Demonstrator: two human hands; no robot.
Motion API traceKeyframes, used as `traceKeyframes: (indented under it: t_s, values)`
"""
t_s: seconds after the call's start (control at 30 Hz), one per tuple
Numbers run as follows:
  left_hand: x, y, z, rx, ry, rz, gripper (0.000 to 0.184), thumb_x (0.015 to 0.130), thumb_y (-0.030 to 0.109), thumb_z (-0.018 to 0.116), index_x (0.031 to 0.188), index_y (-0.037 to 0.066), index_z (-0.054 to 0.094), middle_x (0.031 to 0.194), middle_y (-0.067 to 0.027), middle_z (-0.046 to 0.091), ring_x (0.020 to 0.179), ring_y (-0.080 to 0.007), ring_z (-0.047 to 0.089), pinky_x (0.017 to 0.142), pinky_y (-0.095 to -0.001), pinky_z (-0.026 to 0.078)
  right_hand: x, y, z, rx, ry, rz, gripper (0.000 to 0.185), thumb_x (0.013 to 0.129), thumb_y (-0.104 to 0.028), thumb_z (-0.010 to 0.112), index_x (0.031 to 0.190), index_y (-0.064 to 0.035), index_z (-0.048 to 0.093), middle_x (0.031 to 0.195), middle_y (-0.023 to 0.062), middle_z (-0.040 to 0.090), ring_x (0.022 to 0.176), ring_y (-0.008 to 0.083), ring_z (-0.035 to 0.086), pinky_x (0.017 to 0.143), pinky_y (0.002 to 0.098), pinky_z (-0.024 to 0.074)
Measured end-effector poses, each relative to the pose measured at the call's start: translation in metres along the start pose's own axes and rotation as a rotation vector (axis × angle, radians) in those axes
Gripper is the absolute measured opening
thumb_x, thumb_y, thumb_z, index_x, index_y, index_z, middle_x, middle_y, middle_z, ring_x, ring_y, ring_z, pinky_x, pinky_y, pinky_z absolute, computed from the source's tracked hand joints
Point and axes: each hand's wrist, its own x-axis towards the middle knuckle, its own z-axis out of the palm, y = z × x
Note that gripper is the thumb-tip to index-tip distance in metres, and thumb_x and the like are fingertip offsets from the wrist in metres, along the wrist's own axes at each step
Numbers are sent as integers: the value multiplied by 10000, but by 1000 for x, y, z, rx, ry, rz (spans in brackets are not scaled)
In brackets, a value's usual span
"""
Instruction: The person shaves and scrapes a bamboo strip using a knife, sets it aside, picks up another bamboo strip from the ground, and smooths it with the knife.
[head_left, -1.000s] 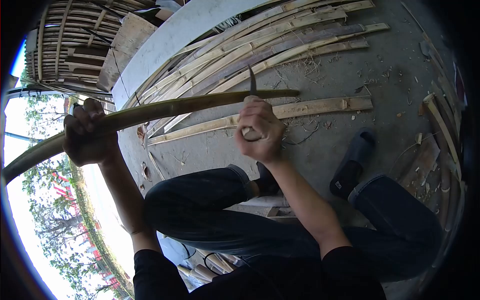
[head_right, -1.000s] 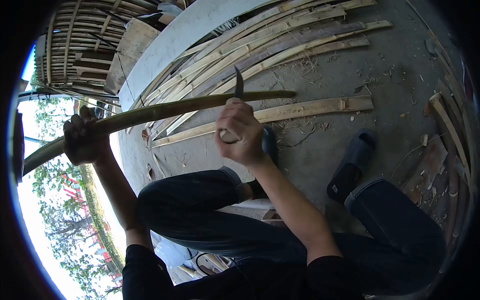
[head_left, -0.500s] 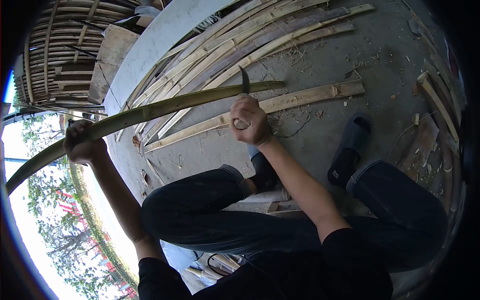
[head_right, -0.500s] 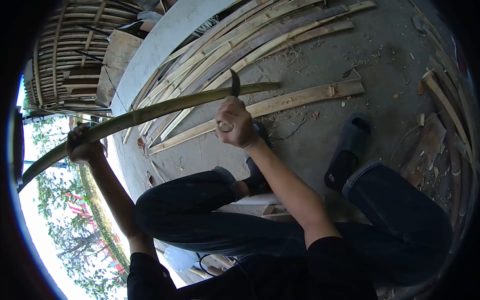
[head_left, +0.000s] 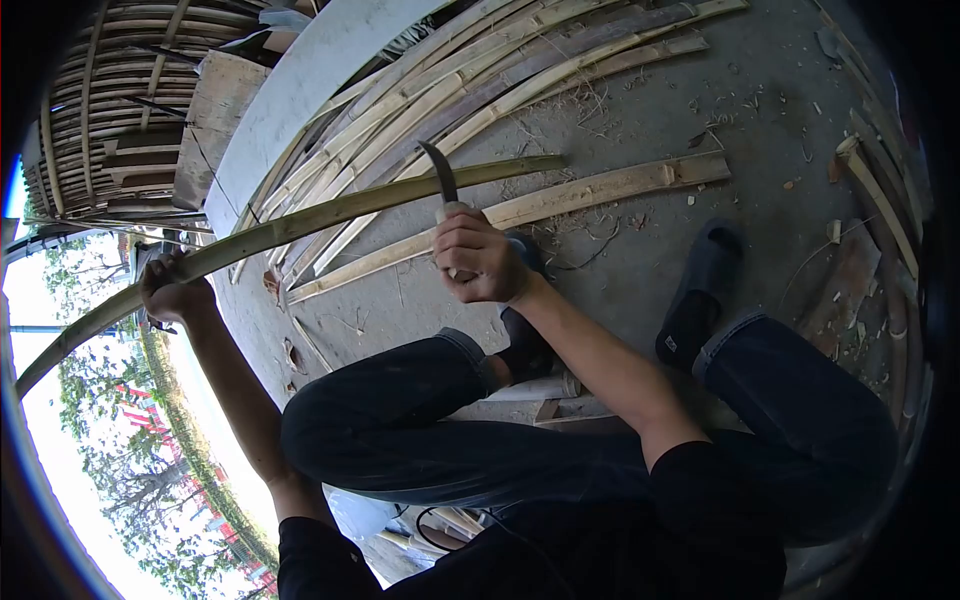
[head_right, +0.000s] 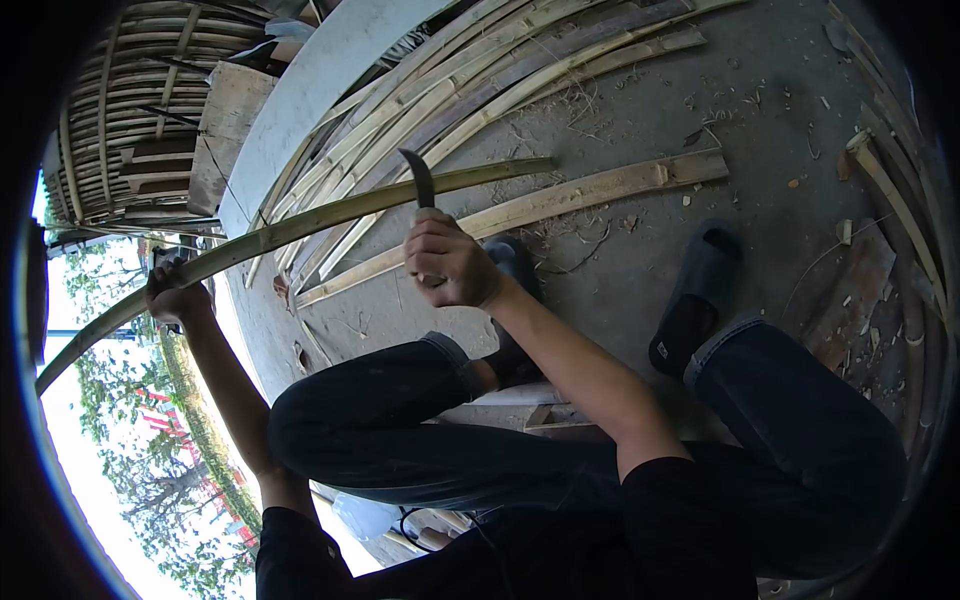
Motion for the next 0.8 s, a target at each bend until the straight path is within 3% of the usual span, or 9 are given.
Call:
traceKeyframes:
  t_s: [0.1, 0.17, 0.23, 0.33, 0.43, 0.47, 0.63, 0.73, 0.8]
  values:
    - [-6, 0, -2, -1, 10, 22, 207, 897, 139, 411, 698, 82, 419, 666, -39, 403, 607, -208, 454, 672, -376, 487, -36, 62, -32, -329, 253, 191, 158, 655, 32, 670, 764, -60, 601, 823, 85, 640, 864, 289, 644, 836, 393, 516]
    - [-3, 2, -2, -19, 20, 11, 201, 890, 144, 409, 698, 83, 416, 663, -38, 402, 611, -214, 465, 669, -374, 485, -47, 74, -57, -402, 226, 220, 140, 670, 34, 660, 765, -52, 602, 824, 102, 642, 843, 298, 647, 793, 381, 528]
    - [2, 1, -11, -62, -116, -27, 200, 884, 149, 401, 697, 80, 412, 659, -44, 403, 614, -222, 471, 670, -373, 480, -34, 54, -56, -358, 218, 246, 140, 670, 27, 664, 764, -56, 602, 828, 99, 646, 842, 293, 646, 818, 387, 521]
    - [-16, 7, 12, 12, -10, 5, 208, 880, 153, 393, 685, 84, 404, 656, -58, 406, 620, -229, 474, 678, -373, 463, 8, 4, -19, -93, 118, 79, 157, 658, -9, 698, 762, -79, 602, 822, 53, 635, 846, 251, 647, 887, 418, 493]
    - [5, 3, -12, -32, -115, -12, 215, 876, 166, 405, 674, 90, 398, 653, -59, 405, 625, -228, 475, 677, -372, 458, 28, -37, 19, 121, -44, -39, 172, 638, -32, 721, 736, -95, 595, 807, 15, 620, 854, 217, 646, 927, 440, 475]
    - [16, 2, -21, -100, -219, -24, 221, 873, 174, 412, 668, 94, 395, 651, -59, 405, 627, -229, 475, 676, -373, 457, 28, -36, 22, 114, -34, -39, 165, 637, -24, 711, 723, -92, 588, 810, 19, 627, 852, 218, 645, 920, 434, 481]
    - [-2, 5, -15, -67, -170, 5, 236, 869, 204, 423, 658, 104, 388, 639, -47, 380, 616, -229, 456, 680, -368, 451, -17, 42, -37, -144, 151, 154, 170, 633, 26, 680, 725, -76, 579, 821, 57, 634, 846, 243, 643, 876, 392, 502]
    - [-8, 6, -11, -195, -233, -46, 236, 869, 209, 421, 660, 106, 387, 635, -45, 370, 610, -236, 450, 681, -368, 449, -2, 39, -48, -174, 164, 272, 163, 619, 1, 670, 728, -81, 579, 791, 68, 625, 841, 261, 635, 823, 374, 501]
    - [-9, 10, -9, -172, -244, -85, 238, 864, 210, 423, 653, 110, 379, 635, -46, 370, 616, -243, 451, 680, -363, 448, 11, 12, -27, -116, 103, 140, 176, 603, -2, 672, 729, -82, 579, 795, 66, 623, 846, 256, 633, 822, 376, 488]
